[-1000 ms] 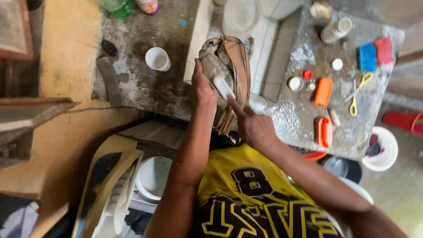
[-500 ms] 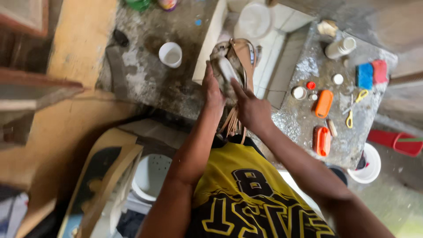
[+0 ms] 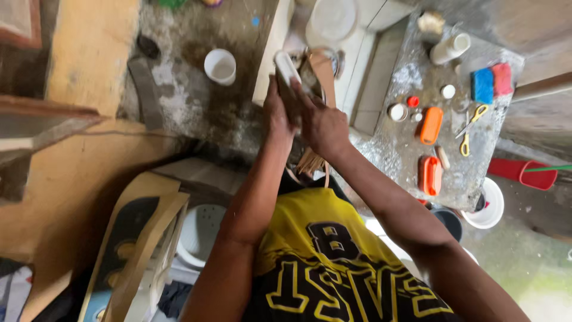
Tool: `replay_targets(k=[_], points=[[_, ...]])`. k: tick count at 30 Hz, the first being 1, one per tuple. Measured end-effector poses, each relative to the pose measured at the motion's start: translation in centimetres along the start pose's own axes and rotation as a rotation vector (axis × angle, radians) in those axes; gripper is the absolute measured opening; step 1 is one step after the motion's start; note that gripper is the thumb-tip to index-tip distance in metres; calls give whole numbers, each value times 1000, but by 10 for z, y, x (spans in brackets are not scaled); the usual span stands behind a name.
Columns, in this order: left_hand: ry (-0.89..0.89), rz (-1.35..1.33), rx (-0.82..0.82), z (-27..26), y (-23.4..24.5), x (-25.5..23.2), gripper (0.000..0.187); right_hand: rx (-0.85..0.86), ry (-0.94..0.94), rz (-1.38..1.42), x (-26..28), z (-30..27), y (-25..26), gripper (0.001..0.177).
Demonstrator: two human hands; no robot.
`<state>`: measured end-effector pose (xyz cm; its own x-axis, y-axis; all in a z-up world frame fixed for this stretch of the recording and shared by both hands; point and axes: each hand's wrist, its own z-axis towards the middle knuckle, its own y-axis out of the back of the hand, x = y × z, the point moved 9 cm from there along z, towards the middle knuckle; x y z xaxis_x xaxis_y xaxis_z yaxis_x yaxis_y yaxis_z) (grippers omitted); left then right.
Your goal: The person cleans a small tan bag using a toothbrush and a soapy liquid at a stone counter area, scrubbing different sections of the bag's exterior and interior.
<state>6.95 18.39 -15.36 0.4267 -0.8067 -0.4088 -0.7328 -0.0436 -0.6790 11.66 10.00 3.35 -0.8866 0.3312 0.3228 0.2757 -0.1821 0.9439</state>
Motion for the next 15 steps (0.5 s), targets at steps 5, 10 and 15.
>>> replay_targets(k=[5, 10, 15], points=[[-73, -79, -25, 12, -9, -20, 74, 171, -63, -109, 3, -62, 6, 67], [48, 103, -99, -14, -20, 8, 79, -120, -66, 90, -6, -21, 25, 76], [-12, 164, -114, -11, -30, -12, 88, 91, -136, 87, 5, -80, 19, 74]])
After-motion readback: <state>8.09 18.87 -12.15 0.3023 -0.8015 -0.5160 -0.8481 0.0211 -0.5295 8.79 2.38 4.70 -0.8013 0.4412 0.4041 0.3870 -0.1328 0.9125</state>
